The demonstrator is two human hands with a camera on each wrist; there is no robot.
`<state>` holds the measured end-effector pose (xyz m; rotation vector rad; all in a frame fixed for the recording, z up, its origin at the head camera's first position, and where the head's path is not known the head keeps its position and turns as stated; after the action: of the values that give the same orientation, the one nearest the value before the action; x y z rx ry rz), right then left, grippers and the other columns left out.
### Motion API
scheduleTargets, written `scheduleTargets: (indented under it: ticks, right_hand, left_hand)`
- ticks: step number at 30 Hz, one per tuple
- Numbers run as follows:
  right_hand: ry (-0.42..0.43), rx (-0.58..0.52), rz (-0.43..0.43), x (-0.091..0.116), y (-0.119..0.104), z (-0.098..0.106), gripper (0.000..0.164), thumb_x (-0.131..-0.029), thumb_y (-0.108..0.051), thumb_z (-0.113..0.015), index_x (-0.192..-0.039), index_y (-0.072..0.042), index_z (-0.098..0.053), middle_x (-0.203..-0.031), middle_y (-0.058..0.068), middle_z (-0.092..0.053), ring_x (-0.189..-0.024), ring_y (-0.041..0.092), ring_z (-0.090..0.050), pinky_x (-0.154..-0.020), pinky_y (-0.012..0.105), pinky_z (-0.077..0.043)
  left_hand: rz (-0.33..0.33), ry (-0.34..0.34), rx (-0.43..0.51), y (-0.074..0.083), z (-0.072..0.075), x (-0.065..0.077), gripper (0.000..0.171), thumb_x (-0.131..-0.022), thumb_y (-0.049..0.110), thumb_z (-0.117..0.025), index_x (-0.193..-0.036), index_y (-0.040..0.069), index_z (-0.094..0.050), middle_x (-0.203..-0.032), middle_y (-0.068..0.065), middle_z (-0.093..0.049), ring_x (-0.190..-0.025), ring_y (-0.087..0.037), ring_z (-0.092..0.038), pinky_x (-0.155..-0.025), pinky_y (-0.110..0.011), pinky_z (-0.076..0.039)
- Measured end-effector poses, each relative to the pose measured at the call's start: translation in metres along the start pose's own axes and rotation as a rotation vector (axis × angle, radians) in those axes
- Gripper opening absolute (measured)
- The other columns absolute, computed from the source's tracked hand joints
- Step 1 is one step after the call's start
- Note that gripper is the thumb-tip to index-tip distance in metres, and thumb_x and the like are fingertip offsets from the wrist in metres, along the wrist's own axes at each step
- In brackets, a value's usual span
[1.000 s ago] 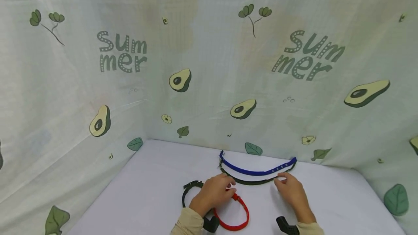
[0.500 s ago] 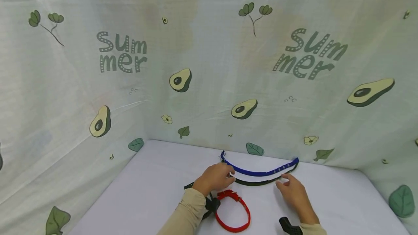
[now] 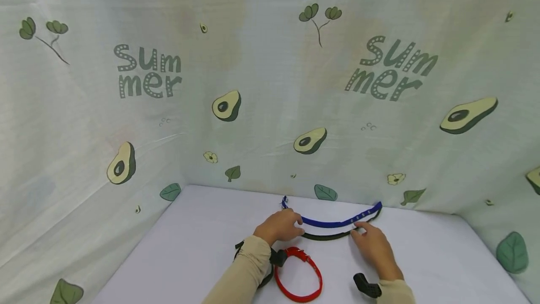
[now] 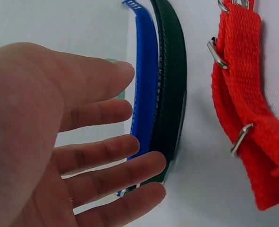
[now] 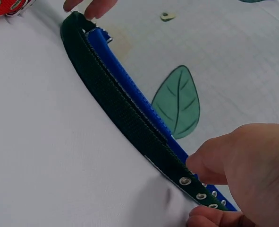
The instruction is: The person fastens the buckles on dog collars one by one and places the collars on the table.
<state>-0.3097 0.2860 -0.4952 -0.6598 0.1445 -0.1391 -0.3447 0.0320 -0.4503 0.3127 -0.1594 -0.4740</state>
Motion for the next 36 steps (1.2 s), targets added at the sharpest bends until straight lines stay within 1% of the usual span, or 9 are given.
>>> scheduleTargets:
  ticks: [5,8,14,17,21,25,28,32,36]
  right_hand:
    - [-0.011,0.022,-0.019,-0.002,-0.001,0.0,0.042,-0.095,-0.027,-0.06,-0.126,0.001,-0.064,-0.113,0.026,-0.067,-0.11,0.052,-0.058,-0.088,0.061,-0.046]
    - [-0.015,0.038,-0.029,-0.002,-0.001,0.001,0.041,-0.094,-0.027,-0.061,-0.124,0.0,-0.066,-0.121,0.028,-0.064,-0.112,0.054,-0.056,-0.085,0.061,-0.047]
    - [0.01,0.047,-0.016,-0.005,0.001,0.007,0.033,-0.092,-0.026,-0.064,-0.114,-0.001,-0.069,-0.098,0.015,-0.07,-0.09,0.036,-0.065,-0.073,0.052,-0.049]
    - [0.013,0.027,-0.004,-0.005,0.001,0.008,0.029,-0.092,-0.025,-0.065,-0.107,-0.001,-0.07,-0.092,0.01,-0.069,-0.085,0.03,-0.064,-0.073,0.051,-0.048]
    - [0.001,-0.003,0.008,-0.002,0.002,0.004,0.023,-0.093,-0.024,-0.067,-0.101,-0.003,-0.071,-0.088,0.005,-0.069,-0.082,0.025,-0.062,-0.073,0.046,-0.047]
    - [0.038,0.009,0.056,0.003,0.001,0.005,0.022,-0.093,-0.021,-0.066,-0.102,-0.001,-0.073,-0.085,0.004,-0.069,-0.081,0.025,-0.063,-0.073,0.046,-0.048]
    - [0.06,0.03,0.076,0.003,0.0,0.007,0.021,-0.093,-0.019,-0.065,-0.098,0.0,-0.073,-0.083,0.005,-0.068,-0.078,0.024,-0.062,-0.071,0.046,-0.048]
    - [0.07,0.049,0.064,0.004,0.002,0.006,0.017,-0.092,-0.019,-0.066,-0.091,-0.004,-0.073,-0.08,0.004,-0.066,-0.074,0.022,-0.059,-0.068,0.044,-0.046]
    - [0.112,0.034,0.024,0.01,0.006,0.005,0.019,-0.092,-0.022,-0.067,-0.091,-0.004,-0.074,-0.082,0.007,-0.067,-0.077,0.026,-0.061,-0.07,0.048,-0.047]
  left_hand:
    - [0.007,-0.022,-0.008,-0.006,-0.005,-0.007,0.022,-0.091,0.031,-0.074,-0.109,0.018,-0.076,-0.109,0.001,-0.063,-0.091,-0.013,-0.056,-0.079,-0.032,-0.052]
    - [0.002,-0.035,0.01,-0.006,-0.007,-0.009,0.018,-0.092,0.03,-0.073,-0.106,0.02,-0.077,-0.109,0.003,-0.066,-0.089,-0.012,-0.056,-0.075,-0.031,-0.051]
    - [0.003,-0.019,-0.029,-0.01,-0.002,-0.015,0.012,-0.093,0.027,-0.07,-0.1,0.024,-0.08,-0.103,0.009,-0.071,-0.085,-0.01,-0.056,-0.072,-0.031,-0.049]
    - [0.008,-0.024,-0.048,-0.014,-0.001,-0.017,0.012,-0.093,0.025,-0.07,-0.1,0.025,-0.08,-0.105,0.01,-0.071,-0.088,-0.01,-0.056,-0.075,-0.032,-0.049]
    - [0.023,-0.04,-0.077,-0.021,-0.006,-0.019,0.013,-0.093,0.021,-0.071,-0.101,0.025,-0.08,-0.105,0.009,-0.071,-0.093,-0.011,-0.059,-0.079,-0.033,-0.05]
    - [0.008,-0.019,-0.116,-0.022,-0.008,-0.02,0.014,-0.09,0.017,-0.074,-0.098,0.028,-0.08,-0.106,0.009,-0.071,-0.101,-0.012,-0.062,-0.082,-0.035,-0.052]
    - [0.0,-0.001,-0.113,-0.022,-0.007,-0.021,0.011,-0.089,0.019,-0.076,-0.094,0.027,-0.08,-0.101,0.01,-0.071,-0.098,-0.012,-0.062,-0.08,-0.035,-0.051]
    - [-0.003,0.028,-0.097,-0.024,-0.005,-0.019,0.008,-0.091,0.021,-0.074,-0.093,0.026,-0.08,-0.095,0.011,-0.07,-0.09,-0.011,-0.06,-0.078,-0.034,-0.05]
    - [-0.029,0.068,-0.057,-0.026,0.0,-0.013,0.008,-0.093,0.024,-0.073,-0.096,0.026,-0.08,-0.095,0.011,-0.07,-0.086,-0.01,-0.058,-0.075,-0.031,-0.049]
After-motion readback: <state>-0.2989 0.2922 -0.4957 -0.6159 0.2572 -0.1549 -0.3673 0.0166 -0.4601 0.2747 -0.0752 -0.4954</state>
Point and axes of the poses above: each hand's wrist, its own x-axis away from the middle knuckle, its own z-axis out of the back of the hand, y = z × x, the point moved 6 cm from there along -x, towards the middle knuckle
